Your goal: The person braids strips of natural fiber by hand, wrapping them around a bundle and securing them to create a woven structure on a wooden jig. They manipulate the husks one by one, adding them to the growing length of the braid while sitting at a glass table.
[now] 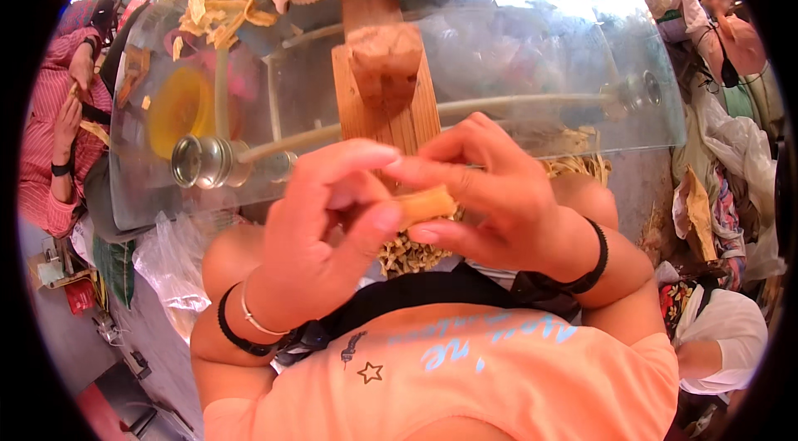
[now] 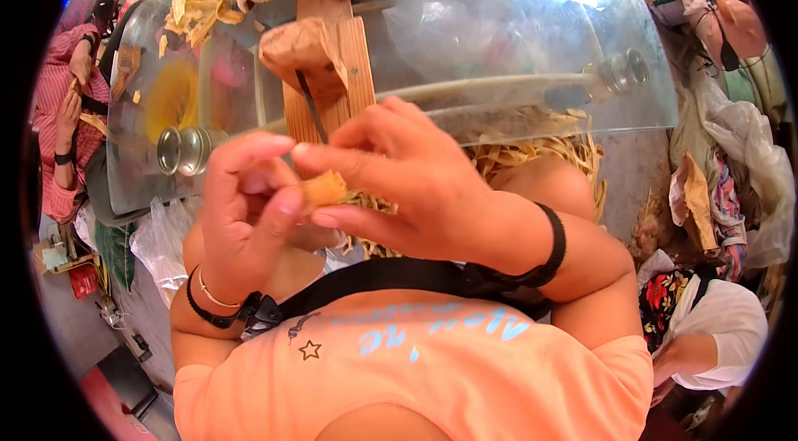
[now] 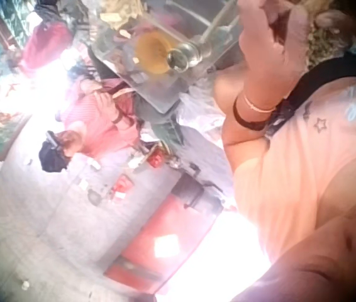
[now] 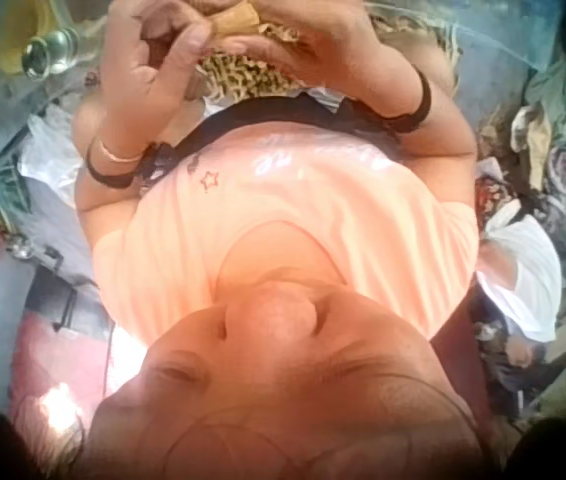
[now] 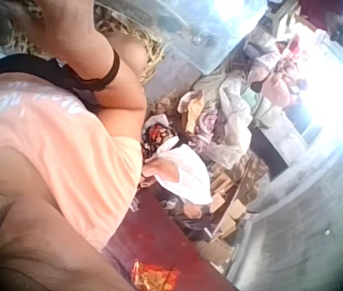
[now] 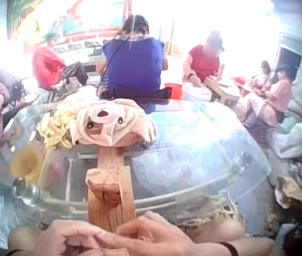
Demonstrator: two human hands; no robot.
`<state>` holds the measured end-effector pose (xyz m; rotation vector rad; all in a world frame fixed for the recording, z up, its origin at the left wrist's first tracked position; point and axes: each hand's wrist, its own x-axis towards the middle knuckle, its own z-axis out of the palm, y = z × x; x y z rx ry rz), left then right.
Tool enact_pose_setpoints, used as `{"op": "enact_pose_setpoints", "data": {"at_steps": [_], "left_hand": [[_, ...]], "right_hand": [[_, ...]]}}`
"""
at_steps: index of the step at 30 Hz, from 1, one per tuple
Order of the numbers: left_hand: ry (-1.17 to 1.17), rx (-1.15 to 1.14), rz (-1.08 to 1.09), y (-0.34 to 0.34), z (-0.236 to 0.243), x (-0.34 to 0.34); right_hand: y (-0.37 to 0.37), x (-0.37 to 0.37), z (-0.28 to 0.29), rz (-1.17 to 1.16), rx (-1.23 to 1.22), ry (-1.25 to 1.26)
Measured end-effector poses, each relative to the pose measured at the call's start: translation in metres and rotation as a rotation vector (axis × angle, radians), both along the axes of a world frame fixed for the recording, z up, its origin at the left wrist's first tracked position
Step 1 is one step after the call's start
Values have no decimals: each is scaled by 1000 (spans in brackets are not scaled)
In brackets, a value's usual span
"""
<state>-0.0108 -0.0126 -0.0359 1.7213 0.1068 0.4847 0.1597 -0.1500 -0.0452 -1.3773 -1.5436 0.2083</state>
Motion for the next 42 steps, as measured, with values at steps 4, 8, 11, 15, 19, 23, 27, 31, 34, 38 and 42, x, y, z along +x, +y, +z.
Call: {"op": "enact_pose_setpoints", "data": {"at_steps": [4,8,11,15,19,23,27,31,34,38,42], "left_hand": [[144,-419,14,-14,20,7],[353,-265,-136,-5,15,0],[322,-112,-183,5,20,-1],[324,-69,-314,-5,14,12],[89,111,-328,-18,-8,22],[-173,403,-83,-6,5,25],[-101,460,-196,-19,-1,16],[-241,455,-139,-18,-3,14],[-362,496,-173,-17,1,19],[-231,240,-61,-16,-7,26],[-173,56,-203,-11,-14,26]], "right_hand": [[-4,-15,2,37,29,216],[-14,-1,11,246,2,1205],[-35,42,16,459,-386,1067],[-33,-1,17,583,-1007,-174],[-37,-16,-11,953,-934,193],[-33,9,4,852,-819,657],[-38,8,13,613,-782,964],[-34,0,15,327,-539,964],[-36,0,18,297,-405,967],[-37,0,14,378,-290,1053],[-37,-6,7,353,-221,972]]}}
